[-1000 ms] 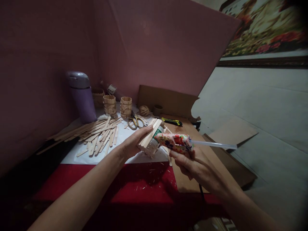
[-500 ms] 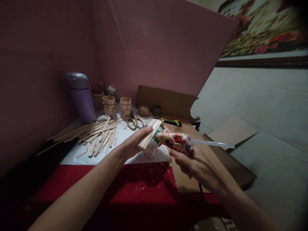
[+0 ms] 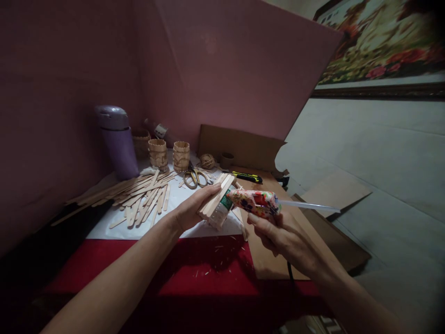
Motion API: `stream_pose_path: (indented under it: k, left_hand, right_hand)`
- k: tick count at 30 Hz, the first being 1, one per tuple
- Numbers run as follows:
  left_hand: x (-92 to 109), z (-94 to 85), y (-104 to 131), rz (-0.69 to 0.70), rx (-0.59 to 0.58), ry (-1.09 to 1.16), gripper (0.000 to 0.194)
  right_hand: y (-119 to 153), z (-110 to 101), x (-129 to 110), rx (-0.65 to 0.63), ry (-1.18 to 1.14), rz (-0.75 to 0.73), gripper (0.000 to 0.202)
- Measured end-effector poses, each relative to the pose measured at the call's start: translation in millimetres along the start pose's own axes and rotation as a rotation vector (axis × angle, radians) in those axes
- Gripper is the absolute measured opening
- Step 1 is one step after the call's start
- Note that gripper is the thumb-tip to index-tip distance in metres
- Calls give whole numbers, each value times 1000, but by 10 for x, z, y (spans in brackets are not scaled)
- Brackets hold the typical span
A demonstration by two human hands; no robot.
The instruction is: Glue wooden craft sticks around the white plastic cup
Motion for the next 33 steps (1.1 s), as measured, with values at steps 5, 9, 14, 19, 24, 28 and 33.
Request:
stream_pose_path:
  k: [5, 9, 14, 19, 24, 28, 33]
  left_hand:
    - [-6, -12, 7, 1, 17, -6, 43]
    - [7, 11, 16, 6, 16, -21, 46]
    - [25, 34, 28, 2, 17, -35, 49]
    - [13, 26, 36, -10, 17, -26, 48]
    - [6, 45, 39, -19, 16, -20, 49]
    - [15, 77, 41, -21, -1, -17, 47]
    - [15, 69, 44, -22, -2, -19, 48]
  right_hand:
    - [-20, -8, 40, 5, -16, 17, 46]
    - [-31, -26, 110, 12, -26, 38, 48]
    - [-37, -56, 179, 36, -21, 69, 49]
    - [-42, -74, 190, 61, -3, 95, 51]
    - [-41, -87, 177, 65, -6, 83, 52]
    - [-35, -98, 193, 64, 16, 98, 56]
    - [-42, -109, 195, 68, 15, 97, 58]
Point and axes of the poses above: each hand's wrist, its own y-axis away from the middle knuckle, its own z-axis out of the palm, x = y × z, the point moved 8 cm from there along -y, towards the middle knuckle, and after that the axes turned 5 degrees about y, right-handed, at the moved point
